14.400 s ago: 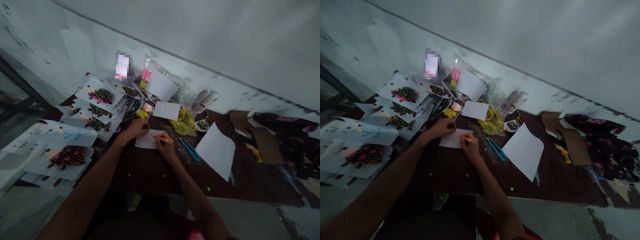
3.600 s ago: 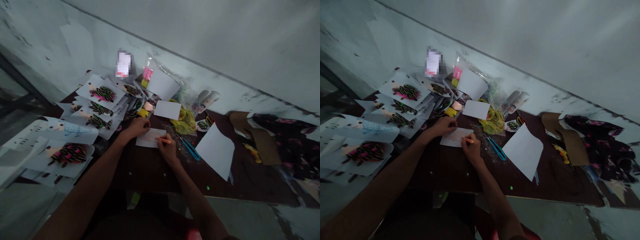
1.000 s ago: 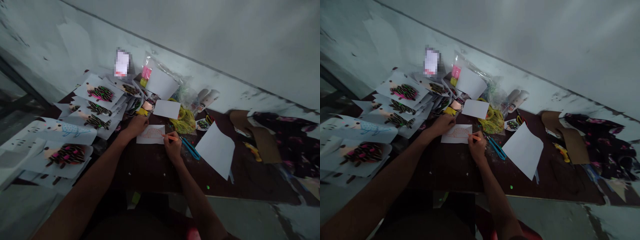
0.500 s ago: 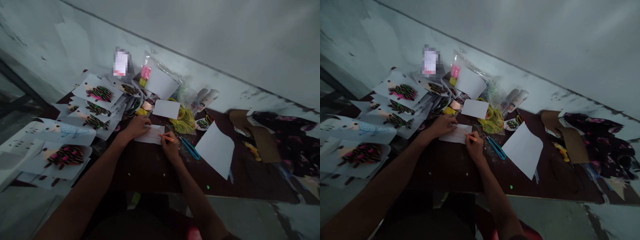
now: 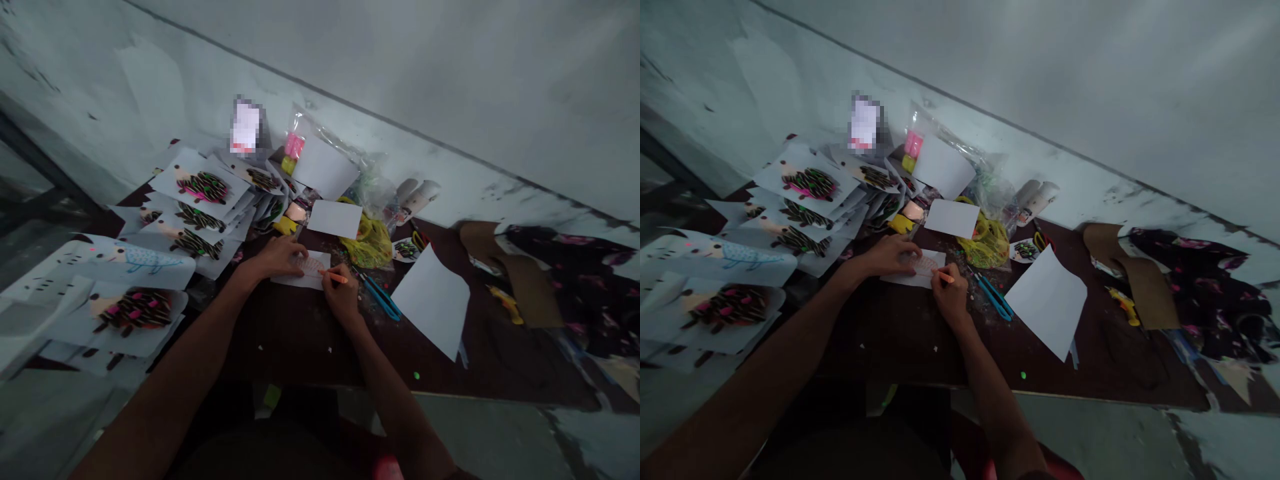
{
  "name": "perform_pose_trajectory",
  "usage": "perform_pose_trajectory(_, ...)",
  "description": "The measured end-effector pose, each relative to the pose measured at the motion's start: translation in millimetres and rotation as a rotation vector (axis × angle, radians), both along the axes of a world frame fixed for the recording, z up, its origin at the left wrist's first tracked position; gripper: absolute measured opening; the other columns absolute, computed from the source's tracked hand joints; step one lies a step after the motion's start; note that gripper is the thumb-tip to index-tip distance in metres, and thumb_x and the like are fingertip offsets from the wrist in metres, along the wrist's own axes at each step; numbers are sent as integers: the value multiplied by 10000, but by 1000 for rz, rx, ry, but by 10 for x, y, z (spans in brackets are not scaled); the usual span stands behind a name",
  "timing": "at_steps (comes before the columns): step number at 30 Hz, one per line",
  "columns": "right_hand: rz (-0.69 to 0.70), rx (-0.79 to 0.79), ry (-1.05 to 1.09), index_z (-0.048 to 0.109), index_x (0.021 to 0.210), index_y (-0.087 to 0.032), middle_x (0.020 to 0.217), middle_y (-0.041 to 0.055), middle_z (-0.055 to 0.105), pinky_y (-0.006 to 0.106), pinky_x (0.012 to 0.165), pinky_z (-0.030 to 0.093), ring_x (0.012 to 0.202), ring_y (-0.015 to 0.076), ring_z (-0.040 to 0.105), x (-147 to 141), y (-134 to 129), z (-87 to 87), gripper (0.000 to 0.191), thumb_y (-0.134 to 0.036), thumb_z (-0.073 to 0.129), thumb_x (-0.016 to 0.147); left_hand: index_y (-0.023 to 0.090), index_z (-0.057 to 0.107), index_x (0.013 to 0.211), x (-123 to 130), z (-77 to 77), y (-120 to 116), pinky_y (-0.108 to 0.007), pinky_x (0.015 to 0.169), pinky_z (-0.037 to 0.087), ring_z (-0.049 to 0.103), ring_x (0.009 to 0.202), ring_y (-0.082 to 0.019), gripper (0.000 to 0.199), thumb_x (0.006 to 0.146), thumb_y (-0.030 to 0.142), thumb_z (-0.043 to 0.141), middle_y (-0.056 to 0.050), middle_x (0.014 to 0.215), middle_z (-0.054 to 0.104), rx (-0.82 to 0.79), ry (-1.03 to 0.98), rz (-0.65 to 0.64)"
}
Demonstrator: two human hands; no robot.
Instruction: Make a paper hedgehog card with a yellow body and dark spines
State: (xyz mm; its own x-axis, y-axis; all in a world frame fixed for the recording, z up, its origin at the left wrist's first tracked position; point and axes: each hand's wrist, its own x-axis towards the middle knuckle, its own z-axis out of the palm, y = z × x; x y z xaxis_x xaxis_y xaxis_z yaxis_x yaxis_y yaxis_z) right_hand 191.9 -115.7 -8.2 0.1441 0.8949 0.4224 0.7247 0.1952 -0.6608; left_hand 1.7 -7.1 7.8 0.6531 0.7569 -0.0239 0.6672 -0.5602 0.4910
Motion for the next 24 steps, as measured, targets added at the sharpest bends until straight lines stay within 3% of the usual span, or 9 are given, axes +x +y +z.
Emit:
perform_pose_trajectory(14, 42, 8, 29, 544, 749, -237, 695, -8, 633, 264, 610, 473, 614, 153, 618, 0, -18, 16, 127, -297, 535, 861, 287, 774, 1153, 7, 22, -24, -380, 953, 449, 611, 1143, -306, 450, 720, 409, 801, -79, 1155, 669, -9, 3, 17)
perform_pose_trajectory(20, -68, 8, 20, 531, 729, -235, 689, 0, 622, 277, 618, 457, 610, 157, 597, 24, -28, 16, 164, -315, 532, 872, 296, 772, 1165, 5, -1, -10, -380, 944, 451, 618, 1122, -297, 462, 720, 416, 808, -81, 1157, 670, 4, -5, 14)
perform_pose_trajectory(24, -68, -9, 1, 541, 738, -237, 692, 0, 632, 275, 606, 443, 601, 157, 595, 23, -21, 1, 156, -317, 533, 872, 298, 774, 1166, 3, -10, -8, -384, 945, 449, 619, 1119, -299, 458, 727, 427, 801, -79, 1158, 674, 5, -18, 7)
